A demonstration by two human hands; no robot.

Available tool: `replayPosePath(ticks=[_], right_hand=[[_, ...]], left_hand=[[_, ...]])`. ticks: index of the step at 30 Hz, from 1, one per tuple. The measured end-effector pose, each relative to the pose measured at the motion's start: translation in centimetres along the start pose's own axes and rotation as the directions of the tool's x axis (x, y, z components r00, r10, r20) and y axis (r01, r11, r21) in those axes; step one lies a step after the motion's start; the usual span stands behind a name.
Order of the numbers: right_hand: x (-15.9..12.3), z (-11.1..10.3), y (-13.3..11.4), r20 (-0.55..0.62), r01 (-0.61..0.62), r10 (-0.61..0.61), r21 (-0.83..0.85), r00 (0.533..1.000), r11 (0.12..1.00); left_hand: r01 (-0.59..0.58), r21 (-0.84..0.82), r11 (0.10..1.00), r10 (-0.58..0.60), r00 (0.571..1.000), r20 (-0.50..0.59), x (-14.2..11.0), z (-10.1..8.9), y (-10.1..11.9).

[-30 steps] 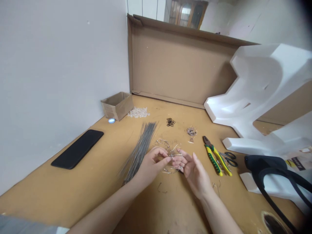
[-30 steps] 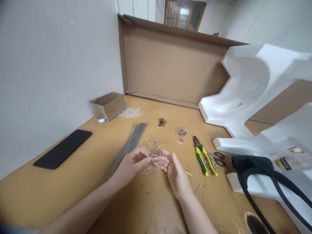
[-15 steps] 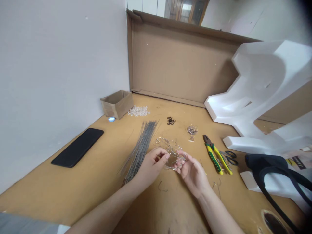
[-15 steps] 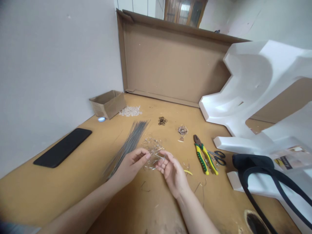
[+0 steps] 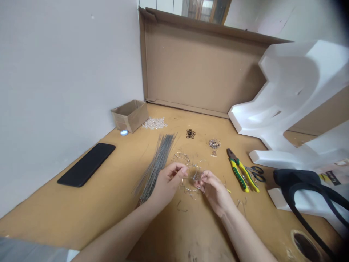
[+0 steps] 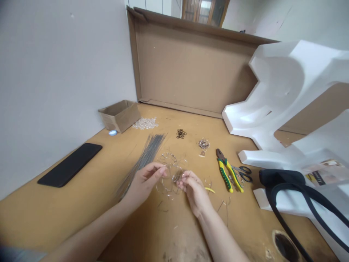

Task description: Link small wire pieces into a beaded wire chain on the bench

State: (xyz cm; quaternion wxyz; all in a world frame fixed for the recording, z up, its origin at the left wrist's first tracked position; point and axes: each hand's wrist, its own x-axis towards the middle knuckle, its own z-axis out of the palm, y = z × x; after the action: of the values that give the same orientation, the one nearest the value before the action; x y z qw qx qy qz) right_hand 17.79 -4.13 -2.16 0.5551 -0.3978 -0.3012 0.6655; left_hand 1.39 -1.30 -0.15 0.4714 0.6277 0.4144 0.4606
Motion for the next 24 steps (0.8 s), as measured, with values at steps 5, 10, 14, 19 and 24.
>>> replayPosePath(ticks=[5,10,14,19,24], right_hand=[[-0.1,0.2,-0.1,0.066,0.006,-0.002,-0.062,0.998,0.998],[0.2,0.0,0.2,0.004,0.028,-0.028,-0.243,1.0,0.97],[0.6,-0.7,0.6,-0.104,0.127,-0.214,-0.534,0.971,0.836],[0.8,-0.9,0.5,-0.067,0.146,-0.216,-0.545,0.974,0.826],[0.5,-0.5,-0.1,-0.097,0.059,-0.098,-0.343,0.99,0.937]], left_hand=[[0.011,0.022,1.0,-0.011,1.0,0.017,0.1,0.0,-0.6],[-0.035,0.071,0.997,0.032,0.999,0.034,-0.2,0.3,-1.0],[-0.09,0.141,0.986,0.076,0.991,0.106,-0.5,0.5,-0.5],[-0.07,0.089,0.994,0.056,0.987,0.149,-0.6,0.6,-0.6],[-0.001,-0.039,0.999,0.005,0.995,0.102,-0.4,0.4,-1.2]])
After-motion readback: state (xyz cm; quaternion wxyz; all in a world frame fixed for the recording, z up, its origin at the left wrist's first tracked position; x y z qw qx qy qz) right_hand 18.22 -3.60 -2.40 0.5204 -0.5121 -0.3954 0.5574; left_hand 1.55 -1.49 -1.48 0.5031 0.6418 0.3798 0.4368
